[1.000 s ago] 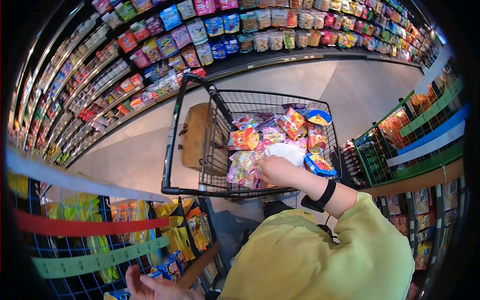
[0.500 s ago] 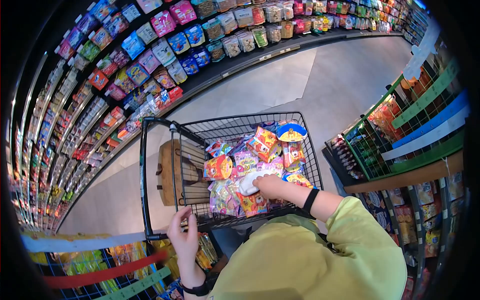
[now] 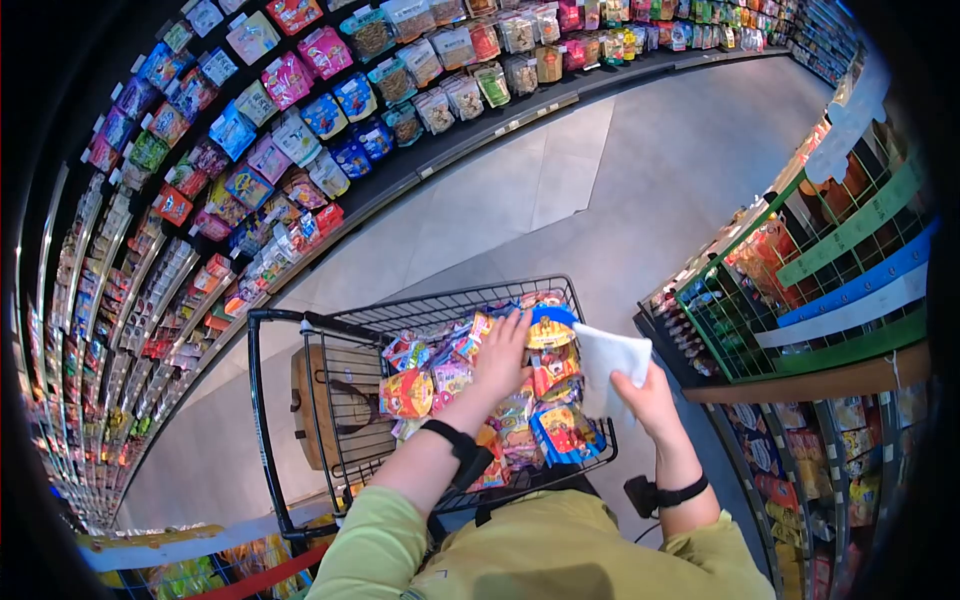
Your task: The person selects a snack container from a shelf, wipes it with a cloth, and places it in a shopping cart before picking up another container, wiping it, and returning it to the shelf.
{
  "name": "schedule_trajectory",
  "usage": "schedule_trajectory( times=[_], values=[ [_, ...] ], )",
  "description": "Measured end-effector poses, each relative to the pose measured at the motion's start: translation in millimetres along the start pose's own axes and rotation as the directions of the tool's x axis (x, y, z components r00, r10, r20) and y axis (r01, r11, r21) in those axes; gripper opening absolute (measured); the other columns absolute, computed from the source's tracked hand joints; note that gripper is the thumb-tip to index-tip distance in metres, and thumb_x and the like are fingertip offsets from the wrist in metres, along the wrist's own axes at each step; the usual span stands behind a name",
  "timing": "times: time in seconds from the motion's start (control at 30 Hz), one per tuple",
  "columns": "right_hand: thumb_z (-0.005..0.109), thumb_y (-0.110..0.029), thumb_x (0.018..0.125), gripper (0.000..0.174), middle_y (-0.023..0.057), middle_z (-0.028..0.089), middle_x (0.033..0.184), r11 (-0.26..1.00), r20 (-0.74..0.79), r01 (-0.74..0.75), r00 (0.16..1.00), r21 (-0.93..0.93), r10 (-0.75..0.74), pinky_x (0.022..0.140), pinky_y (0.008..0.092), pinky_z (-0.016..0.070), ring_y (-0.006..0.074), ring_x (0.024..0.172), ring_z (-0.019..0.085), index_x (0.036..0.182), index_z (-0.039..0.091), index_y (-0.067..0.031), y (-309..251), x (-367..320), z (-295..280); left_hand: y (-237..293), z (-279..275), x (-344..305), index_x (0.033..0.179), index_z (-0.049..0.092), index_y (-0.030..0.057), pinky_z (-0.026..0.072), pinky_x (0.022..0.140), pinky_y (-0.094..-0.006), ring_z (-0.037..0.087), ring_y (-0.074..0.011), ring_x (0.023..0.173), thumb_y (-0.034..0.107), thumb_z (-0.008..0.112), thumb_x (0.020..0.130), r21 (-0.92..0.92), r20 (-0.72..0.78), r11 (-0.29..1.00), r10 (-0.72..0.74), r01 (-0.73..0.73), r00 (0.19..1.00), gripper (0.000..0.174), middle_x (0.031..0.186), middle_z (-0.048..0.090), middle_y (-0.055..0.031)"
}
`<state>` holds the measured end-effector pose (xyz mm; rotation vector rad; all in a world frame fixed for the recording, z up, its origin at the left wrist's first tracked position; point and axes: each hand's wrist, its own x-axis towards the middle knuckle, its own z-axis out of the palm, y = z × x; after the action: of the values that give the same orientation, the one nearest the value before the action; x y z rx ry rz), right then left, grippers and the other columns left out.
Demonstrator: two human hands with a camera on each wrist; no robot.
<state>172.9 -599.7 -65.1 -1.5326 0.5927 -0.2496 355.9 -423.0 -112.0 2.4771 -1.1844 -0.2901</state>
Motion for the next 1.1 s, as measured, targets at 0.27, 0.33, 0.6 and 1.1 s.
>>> schedule_trajectory(
  times=[0.27, 0.33, 0.6, 1.1],
  values=[
    [0.062, -0.013, 0.087, 0.034, 0.0069, 0.062, 0.104, 0.967, -0.069, -0.043, 0.996, 0.251, 0.062, 0.082, 0.0289, 0.0462, 0.0144, 0.093, 0.058, 0.116, 0.053, 0.0031, 9, -10, -12, -1, 16, 26, 0.129, 0.04, 0.0024, 0.037, 0.097, -0.0428, 0.049, -0.0325, 0.112, 0.009, 0.069, 0.064, -0.005, -0.185, 0.999, 0.04, -0.042, 0.982, 0.072, 0.122, 0.051, -0.0139],
    [0.057, -0.017, 0.091, 0.034, 0.0071, 0.061, 0.105, 0.967, -0.066, -0.014, 0.997, 0.254, 0.032, 0.082, 0.0289, 0.0456, 0.0145, 0.094, 0.057, 0.118, 0.051, 0.0031, -12, -10, -5, 2, -5, 4, 0.128, 0.042, 0.002, 0.0385, 0.096, -0.0425, 0.05, -0.0333, 0.11, 0.011, 0.069, 0.067, -0.036, -0.305, 0.998, 0.045, -0.059, 0.951, 0.067, 0.118, 0.052, -0.0169],
    [0.053, -0.006, 0.087, 0.05, 0.0186, 0.043, 0.137, 0.779, 0.275, 0.625, 0.758, -0.048, -0.591, 0.105, 0.0353, 0.0303, 0.0288, 0.127, 0.04, 0.134, 0.039, 0.0025, -113, -40, 113, 5, -137, -177, 0.118, 0.053, 0.0021, 0.051, 0.082, -0.0291, 0.062, -0.0158, 0.094, 0.01, 0.062, 0.085, -0.984, 0.094, -0.175, -0.663, -0.032, 0.742, 0.035, 0.104, 0.061, -0.0064],
    [0.056, -0.017, 0.083, 0.055, 0.0193, 0.033, 0.143, 0.462, 0.908, 0.841, -0.077, 0.281, -0.412, 0.107, 0.0416, 0.0287, 0.0358, 0.131, 0.034, 0.135, 0.04, -0.0063, -102, -185, 339, 35, -133, -465, 0.114, 0.056, 0.0038, 0.0517, 0.079, -0.0303, 0.063, -0.0145, 0.09, 0.018, 0.062, 0.088, -0.956, 0.014, -0.128, -0.919, -0.263, 0.395, 0.03, 0.104, 0.064, -0.0059]
  ],
)
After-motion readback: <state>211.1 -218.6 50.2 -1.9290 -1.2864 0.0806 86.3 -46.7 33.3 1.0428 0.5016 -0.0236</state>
